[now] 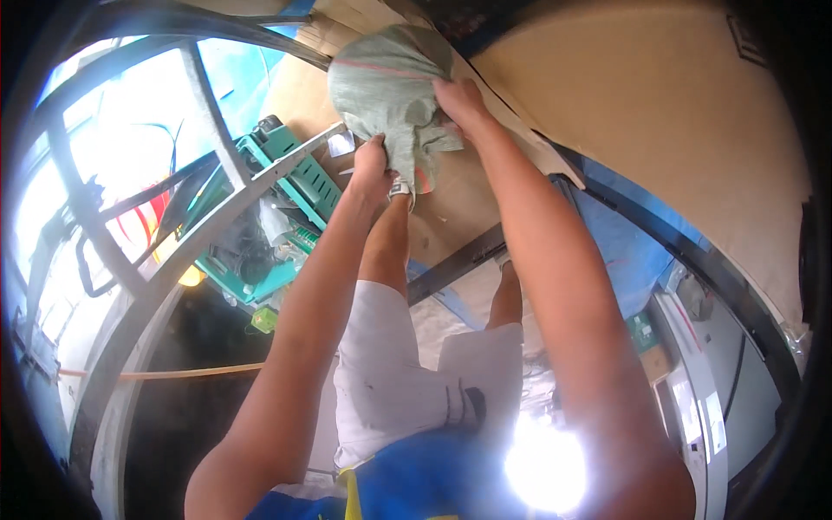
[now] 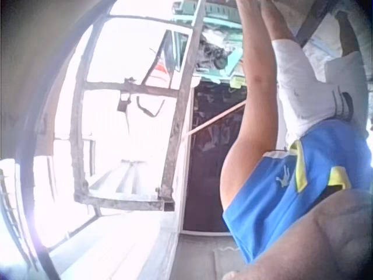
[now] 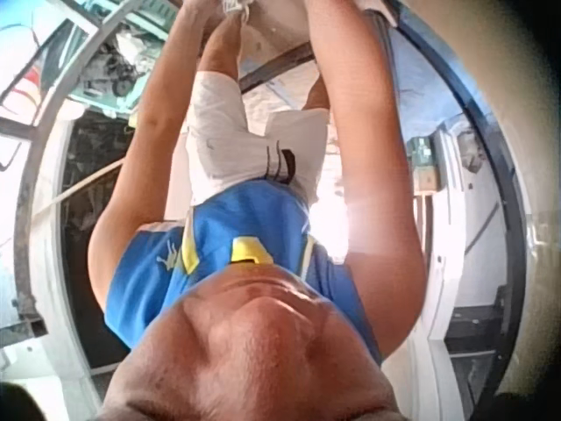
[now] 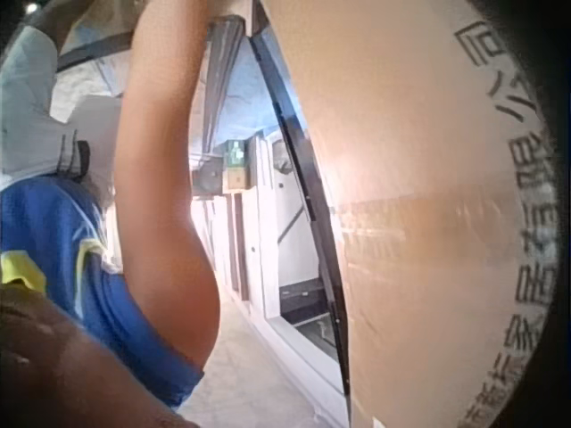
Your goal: The person assembles metal frame components by positioning structural pieces, retrieving screws from a plastic bag, and securing the joints using a power drill.
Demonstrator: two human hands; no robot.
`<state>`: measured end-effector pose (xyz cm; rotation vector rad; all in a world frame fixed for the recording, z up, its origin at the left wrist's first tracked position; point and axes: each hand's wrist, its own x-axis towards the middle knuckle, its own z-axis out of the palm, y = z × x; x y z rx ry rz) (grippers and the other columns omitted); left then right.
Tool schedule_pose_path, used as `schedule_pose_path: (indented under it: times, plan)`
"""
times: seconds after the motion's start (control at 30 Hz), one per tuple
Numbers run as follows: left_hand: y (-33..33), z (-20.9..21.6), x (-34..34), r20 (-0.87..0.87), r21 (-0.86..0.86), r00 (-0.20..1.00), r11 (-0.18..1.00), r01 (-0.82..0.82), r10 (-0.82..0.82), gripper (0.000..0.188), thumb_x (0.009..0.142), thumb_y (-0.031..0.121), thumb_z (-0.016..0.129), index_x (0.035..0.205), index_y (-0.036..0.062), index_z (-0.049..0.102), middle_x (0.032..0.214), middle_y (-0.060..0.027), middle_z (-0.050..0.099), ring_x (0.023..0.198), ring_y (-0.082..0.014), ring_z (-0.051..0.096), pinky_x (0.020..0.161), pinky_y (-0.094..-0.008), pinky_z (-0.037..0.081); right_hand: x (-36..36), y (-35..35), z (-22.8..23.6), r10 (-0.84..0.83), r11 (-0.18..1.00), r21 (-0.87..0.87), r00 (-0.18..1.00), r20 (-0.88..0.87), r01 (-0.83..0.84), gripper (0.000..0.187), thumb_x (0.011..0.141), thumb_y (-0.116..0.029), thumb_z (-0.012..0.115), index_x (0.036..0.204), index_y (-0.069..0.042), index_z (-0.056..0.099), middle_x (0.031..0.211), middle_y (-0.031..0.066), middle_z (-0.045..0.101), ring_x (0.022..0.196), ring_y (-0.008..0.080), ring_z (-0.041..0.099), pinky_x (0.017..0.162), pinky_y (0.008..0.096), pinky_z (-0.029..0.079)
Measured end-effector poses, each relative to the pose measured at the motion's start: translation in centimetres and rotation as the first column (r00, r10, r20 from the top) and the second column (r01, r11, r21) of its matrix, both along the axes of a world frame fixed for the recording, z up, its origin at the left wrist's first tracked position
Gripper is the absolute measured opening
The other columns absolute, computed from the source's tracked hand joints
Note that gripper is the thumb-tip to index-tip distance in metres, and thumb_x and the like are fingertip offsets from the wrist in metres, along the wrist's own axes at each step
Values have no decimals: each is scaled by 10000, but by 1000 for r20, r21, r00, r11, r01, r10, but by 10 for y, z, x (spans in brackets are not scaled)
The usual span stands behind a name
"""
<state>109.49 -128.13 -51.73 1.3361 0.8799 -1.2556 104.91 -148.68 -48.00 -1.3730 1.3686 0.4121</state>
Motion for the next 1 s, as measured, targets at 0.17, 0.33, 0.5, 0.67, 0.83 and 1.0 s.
schedule_pose_path:
  times: [0.17,0.33,0.5,0.67,0.83,1.0]
  plan:
    - [-63,55,-2,95,-55,983,985,161,-155,482,1033,374,492,1397,58,506,1170,-132,639,1046,-258,623,946,-436,510,-72,-14,45,-326,886,413,917,228,212,626,904,-531,683,1361,-116,583,1293,25,583,1160,198,544,1014,409,402]
    - [-68,146,-45,613,90,502,686,722,-610,567,1010,474,527,1322,7,604,1219,-165,668,1102,-253,630,937,-381,495,-225,17,108,-42,999,-23,984,171,47,654,944,-443,664,1405,0,523,1364,181,606,1278,281,558,1062,397,429]
    - [71,203,-142,658,250,451,740,625,-603,422,992,346,583,1259,26,652,1123,-190,716,1063,-267,674,941,-363,498,-453,54,144,229,967,-153,960,162,-205,487,920,-316,719,1249,33,631,1171,213,705,1105,307,674,968,380,507]
    - [357,234,-355,256,774,597,531,345,-760,503,935,394,605,1153,-55,666,1144,-302,668,1126,-445,629,944,-462,497,-568,41,187,326,944,-100,939,109,-315,469,906,-325,717,1209,27,657,1140,211,714,1087,337,679,953,385,511]
    - [481,290,-633,-269,721,834,474,506,-481,352,886,309,598,1072,43,734,1091,-204,715,986,-377,696,888,-456,544,-685,-30,160,608,784,-149,794,-8,-602,360,914,-266,693,1130,21,681,962,150,738,934,256,701,818,371,541]
    - [410,295,-733,-90,565,783,616,549,-615,441,895,347,634,1224,57,684,1192,-267,671,1171,-389,626,1038,-444,478,-741,-83,184,640,767,-5,766,-59,-641,251,938,-230,621,1032,-29,740,845,121,739,852,237,705,753,380,540]
